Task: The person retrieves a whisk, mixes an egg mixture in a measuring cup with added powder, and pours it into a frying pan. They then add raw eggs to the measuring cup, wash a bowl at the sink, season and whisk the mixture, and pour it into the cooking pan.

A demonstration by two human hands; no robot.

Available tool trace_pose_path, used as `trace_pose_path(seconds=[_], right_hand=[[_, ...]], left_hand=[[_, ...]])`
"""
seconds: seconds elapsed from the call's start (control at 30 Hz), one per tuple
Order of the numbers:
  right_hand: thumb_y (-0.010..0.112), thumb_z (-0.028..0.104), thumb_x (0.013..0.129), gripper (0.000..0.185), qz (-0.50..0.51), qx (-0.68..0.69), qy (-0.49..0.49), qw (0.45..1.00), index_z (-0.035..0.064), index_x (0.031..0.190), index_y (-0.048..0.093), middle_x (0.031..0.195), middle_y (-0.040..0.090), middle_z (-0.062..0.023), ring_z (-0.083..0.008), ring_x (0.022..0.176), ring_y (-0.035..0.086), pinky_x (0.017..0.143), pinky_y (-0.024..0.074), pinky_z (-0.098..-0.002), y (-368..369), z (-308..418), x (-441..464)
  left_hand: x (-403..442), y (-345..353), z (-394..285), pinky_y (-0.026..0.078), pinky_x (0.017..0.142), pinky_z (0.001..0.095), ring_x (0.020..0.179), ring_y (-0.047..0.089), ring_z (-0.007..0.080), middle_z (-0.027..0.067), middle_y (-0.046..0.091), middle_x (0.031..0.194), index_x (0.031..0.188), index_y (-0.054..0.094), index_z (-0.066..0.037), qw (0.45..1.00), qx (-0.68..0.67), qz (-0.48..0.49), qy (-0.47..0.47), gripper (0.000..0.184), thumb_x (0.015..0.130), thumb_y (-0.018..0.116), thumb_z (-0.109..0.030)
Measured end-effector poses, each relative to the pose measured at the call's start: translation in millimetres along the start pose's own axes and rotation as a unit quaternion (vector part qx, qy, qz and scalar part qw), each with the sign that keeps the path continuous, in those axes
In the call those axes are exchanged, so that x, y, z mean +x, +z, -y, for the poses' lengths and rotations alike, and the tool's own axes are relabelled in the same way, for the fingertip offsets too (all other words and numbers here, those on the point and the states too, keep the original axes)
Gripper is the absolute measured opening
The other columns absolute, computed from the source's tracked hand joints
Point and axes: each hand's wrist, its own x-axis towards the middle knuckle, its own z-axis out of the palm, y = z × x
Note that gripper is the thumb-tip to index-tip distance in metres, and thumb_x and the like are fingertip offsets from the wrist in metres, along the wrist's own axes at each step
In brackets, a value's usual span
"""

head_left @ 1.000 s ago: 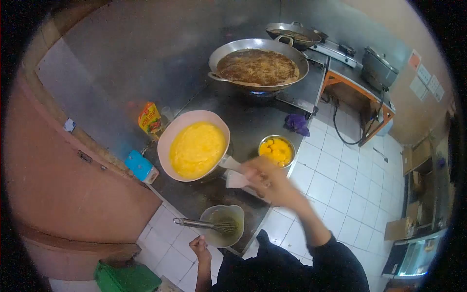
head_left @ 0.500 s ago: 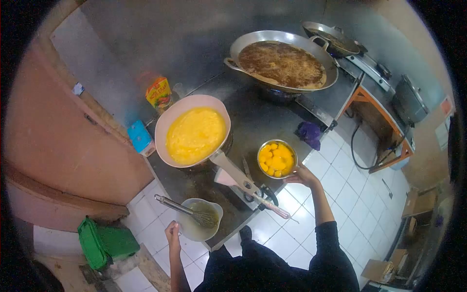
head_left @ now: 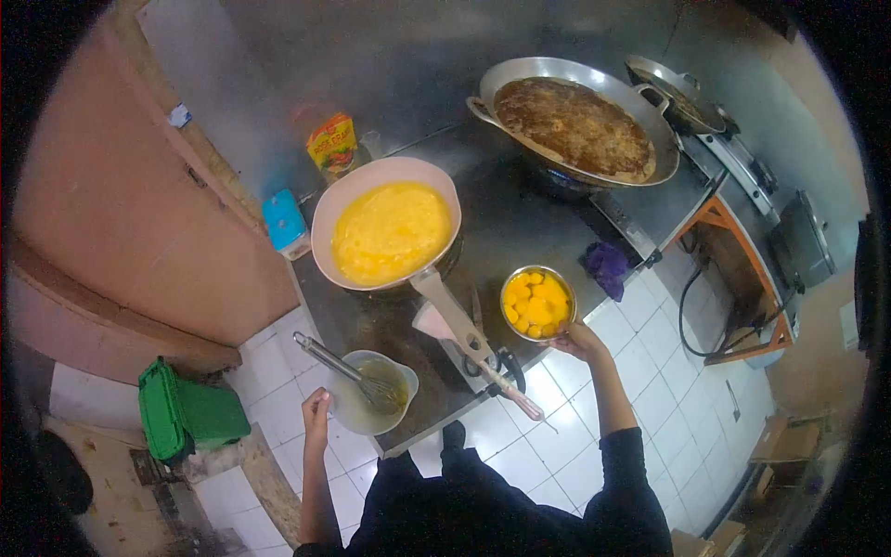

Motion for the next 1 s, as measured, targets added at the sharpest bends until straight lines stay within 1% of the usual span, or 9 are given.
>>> trace_pose_path(seconds=[0.27, 0.4, 0.47, 0.5, 0.57, 0.7, 0.8, 0.83, 1.0], right_hand=[[0.04, -0.004, 0.079, 0.062, -0.04, 0.018, 0.001, 0.999, 0.0221, 0.128, 0.014, 0.105, 0.051, -0.0241, -0.0327, 0.074, 0.064, 0.052, 0.056, -0.0274, -10, -9, 11], [0.04, -0.005, 0.077, 0.07, -0.071, 0.003, 0.017, 0.997, 0.03, 0.132, 0.012, 0.092, 0.052, -0.0139, -0.0231, 0.061, 0.058, 0.048, 0.0514, -0.0248, 14, 0, -8], [0.04, -0.005, 0.077, 0.074, -0.079, -0.013, 0.014, 0.997, 0.0332, 0.133, 0.012, 0.086, 0.051, -0.0103, -0.02, 0.057, 0.055, 0.047, 0.0502, -0.0246, 15, 0, -13], [0.04, -0.006, 0.076, 0.076, -0.089, 0.01, 0.014, 0.996, 0.0346, 0.133, 0.012, 0.085, 0.05, -0.01, -0.0182, 0.055, 0.052, 0.047, 0.0495, -0.0243, 8, -5, -12], [0.039, -0.007, 0.075, 0.079, -0.112, 0.031, 0.004, 0.993, 0.0362, 0.135, 0.011, 0.088, 0.05, -0.0122, -0.0141, 0.05, 0.047, 0.046, 0.0494, -0.0237, 19, 1, -28], [0.038, -0.008, 0.076, 0.08, -0.116, 0.002, -0.013, 0.993, 0.0351, 0.137, 0.008, 0.09, 0.051, -0.0123, -0.0115, 0.048, 0.047, 0.046, 0.0495, -0.0226, 32, 14, -71], [0.04, -0.008, 0.079, 0.078, -0.133, -0.028, -0.014, 0.991, 0.0284, 0.138, 0.004, 0.114, 0.048, -0.0187, -0.0152, 0.055, 0.055, 0.043, 0.0458, -0.0189, 64, 27, -116], [0.044, -0.004, 0.08, 0.069, -0.15, -0.035, -0.018, 0.988, 0.0238, 0.136, 0.014, 0.108, 0.051, -0.0159, -0.0146, 0.059, 0.055, 0.044, 0.046, -0.0192, 61, 24, -128], [0.043, -0.003, 0.077, 0.069, -0.172, 0.042, -0.048, 0.983, 0.0232, 0.135, 0.015, 0.104, 0.052, -0.02, -0.0214, 0.06, 0.059, 0.043, 0.0461, -0.0218, 85, 13, -196]], left_hand=[[-2, 0, 4, 0.026, 0.056, 0.0226, 0.064, 0.032, 0.0046, -0.0067, 0.037, 0.066, 0.068, 0.045, -0.007, 1.0, -0.013, -0.012, -0.024, 0.029, 0.086, 0.053, -0.028], [7, -20, 31, 0.026, 0.055, 0.0224, 0.063, 0.032, 0.0038, -0.0071, 0.038, 0.066, 0.07, 0.048, -0.006, 0.997, -0.043, 0.054, -0.028, 0.029, 0.086, 0.054, -0.029], [5, -23, 38, 0.036, 0.079, 0.0266, 0.088, 0.045, 0.0107, 0.0008, 0.054, 0.09, 0.095, 0.058, 0.002, 0.994, 0.029, 0.051, -0.097, 0.037, 0.086, 0.054, -0.034], [3, -20, 38, 0.036, 0.079, 0.0266, 0.088, 0.045, 0.0107, 0.0008, 0.054, 0.09, 0.095, 0.058, 0.002, 0.994, 0.019, 0.049, -0.1, 0.037, 0.086, 0.054, -0.034], [6, -17, 31, 0.023, 0.052, 0.0228, 0.059, 0.031, 0.003, -0.0073, 0.034, 0.061, 0.07, 0.051, -0.007, 0.998, 0.003, 0.036, -0.043, 0.027, 0.085, 0.056, -0.029], [14, -24, 10, 0.031, 0.057, 0.0225, 0.062, 0.037, 0.0056, -0.0047, 0.039, 0.065, 0.078, 0.054, -0.006, 0.991, 0.017, 0.116, -0.066, 0.023, 0.083, 0.058, -0.028], [23, -21, 2, 0.037, 0.07, 0.0243, 0.074, 0.044, 0.0091, -0.0019, 0.045, 0.077, 0.094, 0.052, -0.006, 0.988, -0.046, 0.148, 0.008, 0.026, 0.078, 0.062, -0.023], [25, -22, -3, 0.036, 0.077, 0.0267, 0.081, 0.044, 0.0115, 0.0005, 0.046, 0.087, 0.104, 0.048, -0.006, 0.987, -0.032, 0.157, 0.031, 0.035, 0.075, 0.063, -0.02], [57, -24, 3, 0.034, 0.091, 0.0344, 0.112, 0.04, 0.0206, 0.0102, 0.044, 0.12, 0.134, 0.03, -0.009, 0.964, 0.04, 0.209, 0.158, 0.07, 0.072, 0.064, -0.013]])
